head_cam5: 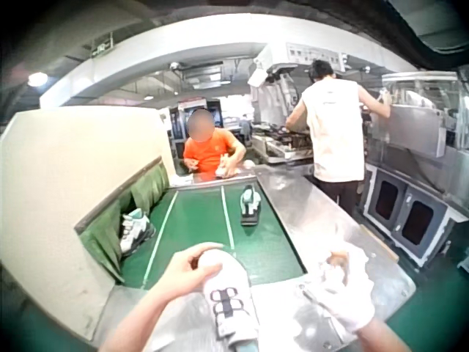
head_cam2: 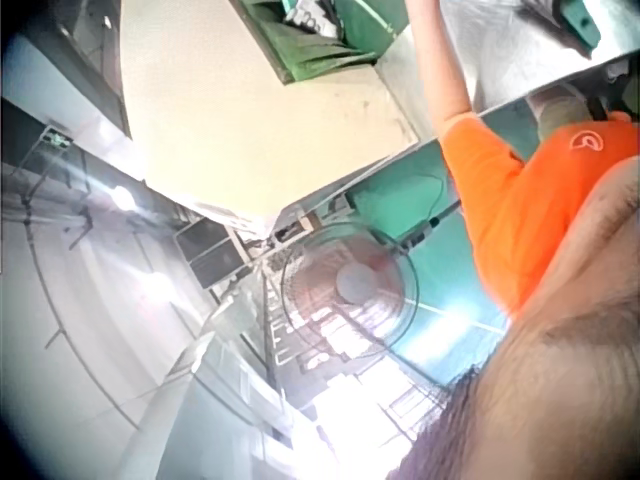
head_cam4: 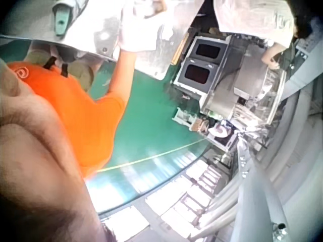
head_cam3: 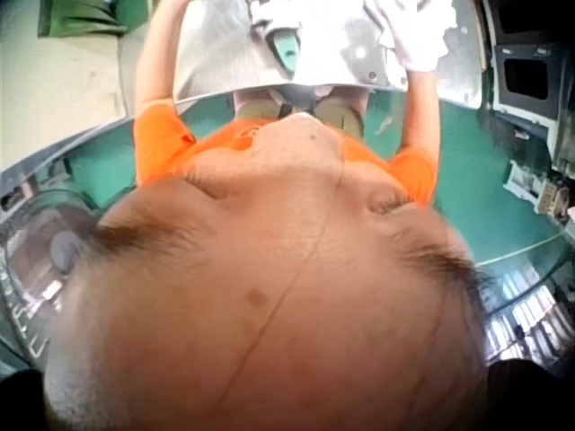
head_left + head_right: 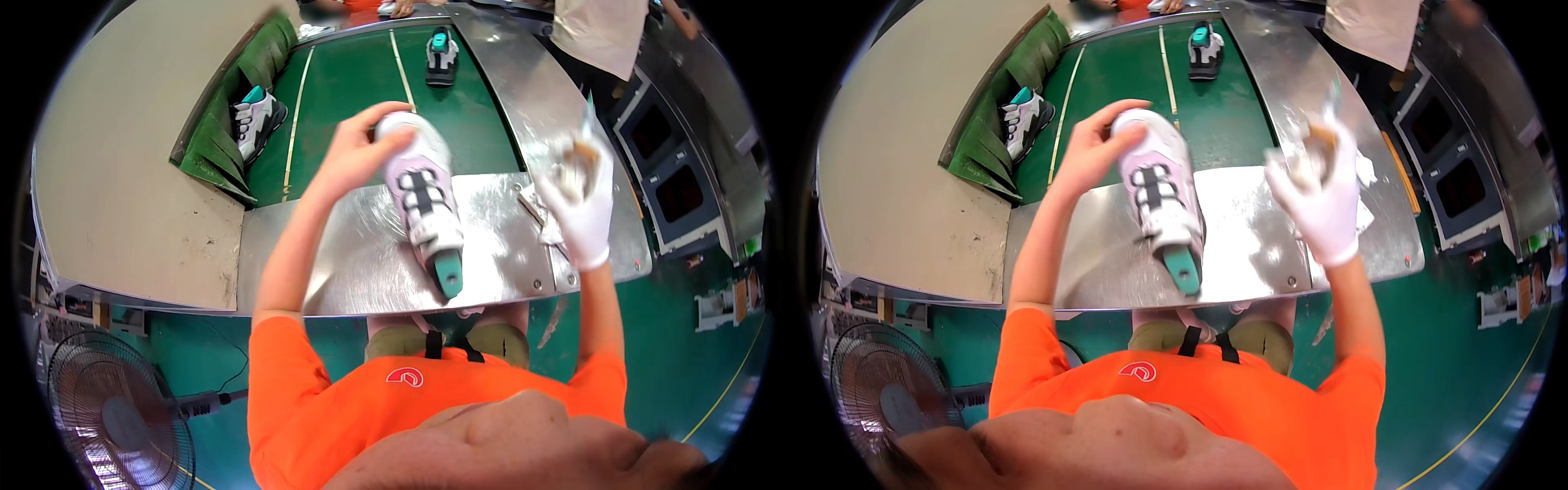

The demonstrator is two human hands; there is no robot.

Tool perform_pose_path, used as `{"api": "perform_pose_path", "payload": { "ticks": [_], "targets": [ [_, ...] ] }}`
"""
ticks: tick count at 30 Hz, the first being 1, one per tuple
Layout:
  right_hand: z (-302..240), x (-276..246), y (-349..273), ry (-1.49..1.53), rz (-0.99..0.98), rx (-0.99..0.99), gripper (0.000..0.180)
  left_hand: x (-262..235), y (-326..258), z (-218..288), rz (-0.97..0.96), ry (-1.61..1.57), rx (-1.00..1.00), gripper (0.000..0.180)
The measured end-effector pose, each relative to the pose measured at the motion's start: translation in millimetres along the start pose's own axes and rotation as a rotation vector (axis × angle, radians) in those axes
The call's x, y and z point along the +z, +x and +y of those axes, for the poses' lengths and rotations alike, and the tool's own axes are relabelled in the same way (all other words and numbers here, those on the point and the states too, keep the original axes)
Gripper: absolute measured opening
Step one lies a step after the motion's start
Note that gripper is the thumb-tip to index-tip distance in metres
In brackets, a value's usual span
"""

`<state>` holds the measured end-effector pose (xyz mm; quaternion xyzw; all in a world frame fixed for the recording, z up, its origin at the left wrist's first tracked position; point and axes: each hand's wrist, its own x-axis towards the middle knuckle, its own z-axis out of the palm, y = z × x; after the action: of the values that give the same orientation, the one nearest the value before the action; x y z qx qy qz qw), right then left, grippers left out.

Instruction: The person uses a brush to scrub the upper and side panels of a white and pink sneaker. They repeatedly rotate the shoe to access different areas and wipe the surface with a cloth. The person handles multiple sneakers, moving them between a metal workbench and a green conveyor belt.

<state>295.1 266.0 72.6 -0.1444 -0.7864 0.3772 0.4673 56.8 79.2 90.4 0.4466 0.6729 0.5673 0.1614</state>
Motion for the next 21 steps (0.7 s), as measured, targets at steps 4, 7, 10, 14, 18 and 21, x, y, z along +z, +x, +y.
{"api": "perform_pose_path", "payload": {
  "ticks": [4,7,10,14,18,21],
  "targets": [
    [62,-12,-75,-0.249,-0.061,0.14,0.06,-95,7,-67,0.589,-0.051,-0.036,0.035],
    [77,-18,-106,-0.336,0.006,0.192,0.061,-170,11,-137,0.882,-0.078,-0.181,0.043],
    [78,-16,-113,-0.359,0.048,0.178,0.06,-213,15,-207,0.982,0.199,-0.445,0.058],
    [81,-16,-116,-0.316,0.007,0.207,0.062,-275,16,-221,0.456,1.056,-0.813,0.06],
    [84,-18,-119,-0.237,0.021,0.404,0.066,-178,142,-153,0.394,1.518,-0.438,0.057],
    [86,-15,-119,-0.208,0.028,0.415,0.068,-105,250,-138,0.264,1.302,-0.06,0.058]
  ]
}}
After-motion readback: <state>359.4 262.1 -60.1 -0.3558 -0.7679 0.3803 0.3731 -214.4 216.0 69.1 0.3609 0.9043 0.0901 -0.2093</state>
